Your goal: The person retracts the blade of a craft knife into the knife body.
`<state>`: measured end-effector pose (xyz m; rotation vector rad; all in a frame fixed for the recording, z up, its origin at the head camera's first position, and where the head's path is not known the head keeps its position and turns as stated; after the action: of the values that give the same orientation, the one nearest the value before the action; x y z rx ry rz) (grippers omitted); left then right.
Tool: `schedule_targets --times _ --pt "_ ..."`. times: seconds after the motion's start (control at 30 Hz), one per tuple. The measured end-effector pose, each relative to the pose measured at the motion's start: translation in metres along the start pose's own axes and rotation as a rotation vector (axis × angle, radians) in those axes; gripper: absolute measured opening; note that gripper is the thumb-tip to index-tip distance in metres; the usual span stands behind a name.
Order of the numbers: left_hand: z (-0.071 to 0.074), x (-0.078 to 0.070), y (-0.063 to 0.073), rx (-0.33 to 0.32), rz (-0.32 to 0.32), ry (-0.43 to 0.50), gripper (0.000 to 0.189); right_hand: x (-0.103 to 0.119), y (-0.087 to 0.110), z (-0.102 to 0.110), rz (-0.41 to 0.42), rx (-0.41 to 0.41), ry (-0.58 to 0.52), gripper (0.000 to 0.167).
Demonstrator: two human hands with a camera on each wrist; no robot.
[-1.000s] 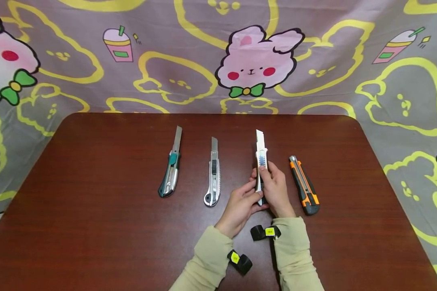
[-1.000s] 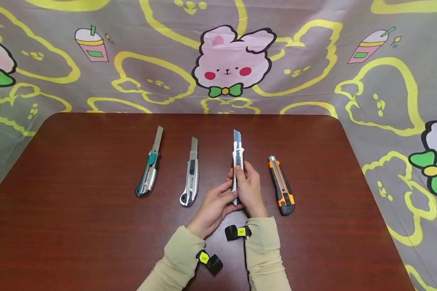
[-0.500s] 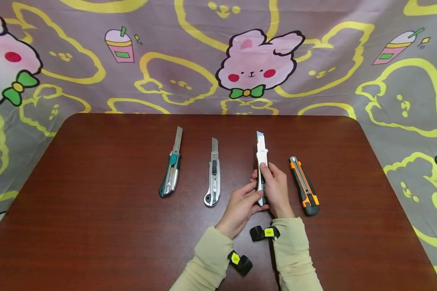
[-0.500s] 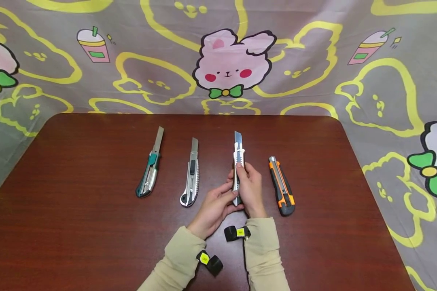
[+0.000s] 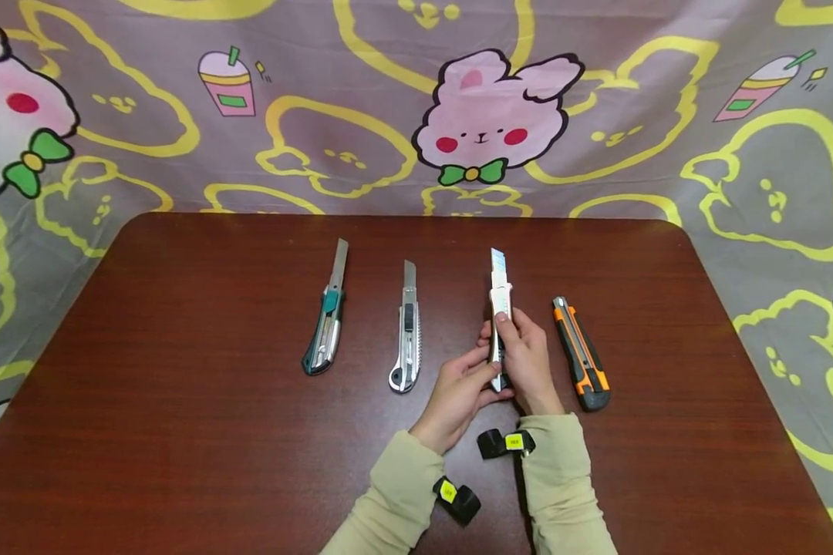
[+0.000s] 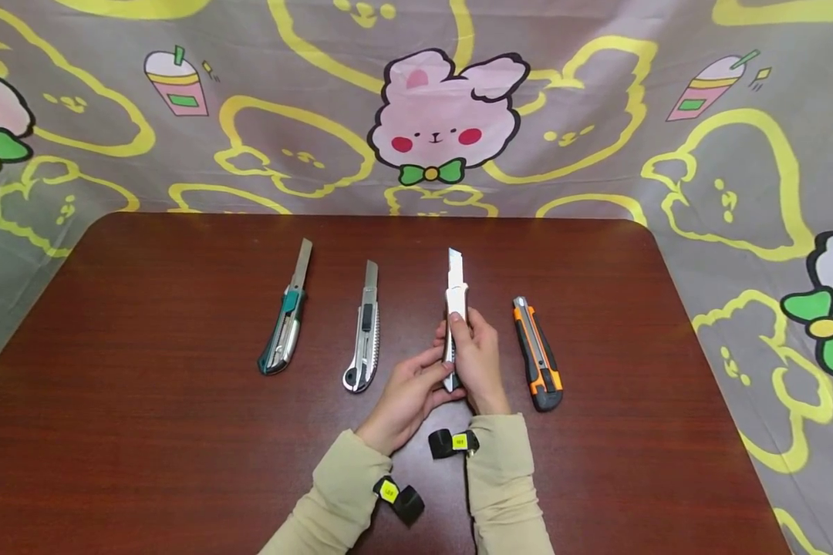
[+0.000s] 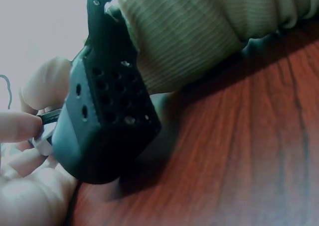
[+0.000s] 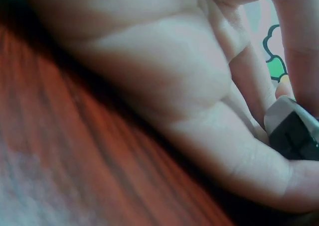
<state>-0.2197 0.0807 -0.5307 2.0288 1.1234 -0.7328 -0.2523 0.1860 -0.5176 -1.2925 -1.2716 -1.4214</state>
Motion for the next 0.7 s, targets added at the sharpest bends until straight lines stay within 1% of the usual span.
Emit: schedule_targets --times 0.27,0.37,0.6,0.7 --pt "-0.0018 -0.003 0.0007 -0.004 -0.006 -0.008 0.043 0.0006 -0.0003 0.0008 0.035 0.033 0.015 0.027" --pt "-0.0016 -0.0036 0.0009 -0.006 -0.001 -0.006 0.043 0.0008 -0.0003 0.001 0.035 0.042 0.009 0.027" --pt "-0.0003 -0.0026 -0.0011 0.007 0.002 0.017 0.043 0.0033 0.0013 0.0025 0.028 0.114 0.026 0.03" --pt "0.0001 -0.0021 -0.0012 0.007 0.002 0.017 0.043 0.0032 0.0012 0.0027 0.027 0.115 0.05 0.03"
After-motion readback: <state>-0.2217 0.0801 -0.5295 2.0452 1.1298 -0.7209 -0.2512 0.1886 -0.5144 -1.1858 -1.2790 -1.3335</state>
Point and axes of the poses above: each hand's wrist, its own y-axis away from the middle knuckle, its own z-axis out of the back of the hand, x = y × z, the point moved 2 cm from there along -y, towards the middle knuckle, and after that the axes turned 4 degrees about y, right-handed, at the moved point
